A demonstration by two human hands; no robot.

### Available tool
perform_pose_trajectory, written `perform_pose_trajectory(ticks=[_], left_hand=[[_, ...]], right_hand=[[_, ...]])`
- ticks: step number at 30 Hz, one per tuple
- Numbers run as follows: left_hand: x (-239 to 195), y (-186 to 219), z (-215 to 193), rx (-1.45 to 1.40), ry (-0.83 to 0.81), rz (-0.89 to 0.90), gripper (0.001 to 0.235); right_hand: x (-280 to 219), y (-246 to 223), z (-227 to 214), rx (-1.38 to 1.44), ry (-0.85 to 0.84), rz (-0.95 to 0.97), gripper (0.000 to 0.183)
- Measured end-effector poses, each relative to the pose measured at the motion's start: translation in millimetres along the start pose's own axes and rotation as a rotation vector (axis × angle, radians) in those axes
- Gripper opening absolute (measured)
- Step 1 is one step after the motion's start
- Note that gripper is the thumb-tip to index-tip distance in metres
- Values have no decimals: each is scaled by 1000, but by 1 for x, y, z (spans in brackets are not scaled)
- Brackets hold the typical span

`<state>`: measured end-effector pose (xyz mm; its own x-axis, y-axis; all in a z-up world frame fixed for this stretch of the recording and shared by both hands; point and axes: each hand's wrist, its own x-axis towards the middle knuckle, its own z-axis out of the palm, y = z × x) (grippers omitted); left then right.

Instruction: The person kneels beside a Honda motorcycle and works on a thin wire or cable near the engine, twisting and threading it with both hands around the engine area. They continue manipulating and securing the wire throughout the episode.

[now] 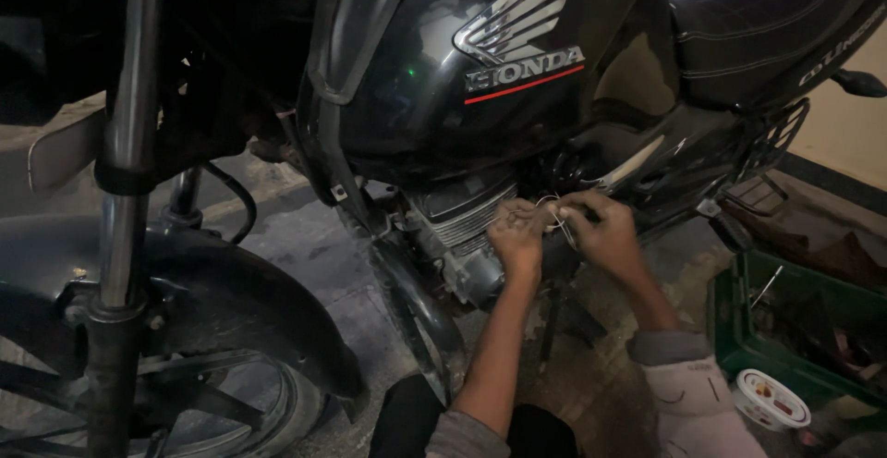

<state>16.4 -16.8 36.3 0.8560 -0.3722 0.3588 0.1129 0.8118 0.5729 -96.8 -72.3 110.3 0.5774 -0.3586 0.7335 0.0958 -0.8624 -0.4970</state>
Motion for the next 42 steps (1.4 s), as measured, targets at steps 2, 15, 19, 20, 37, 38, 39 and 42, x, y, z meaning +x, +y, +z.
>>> perform_pose_trajectory(ticks=[2,15,19,20,37,38,39,42], left_hand=[[2,-9,-5,44,-6,48,28],[-5,6,-3,69,-80,173,36],[-2,-25,-34,-69,-83,120,31],[-3,-24,-37,345,-136,313,24],[-2,-37,-41,-733,-253,-190,42],[-6,-40,-40,-704,-282,-162,39],[-9,-43,-40,-674,-311,-134,35],[-22,-23,-33,85,-133,44,23]], right_hand=[[1,-15,-8,38,-55,39,19],[1,-70,-4,-568,176,-310,17],[-10,-31,-5,-229,242,-125,21],[-10,-28,-9,-70,279,29,18],[-10,-4,-84,971,524,336,8],[-14,-4,-87,997,535,301,8],[-19,-3,-90,1023,547,266,8],[-24,3,-95,1089,480,191,10]])
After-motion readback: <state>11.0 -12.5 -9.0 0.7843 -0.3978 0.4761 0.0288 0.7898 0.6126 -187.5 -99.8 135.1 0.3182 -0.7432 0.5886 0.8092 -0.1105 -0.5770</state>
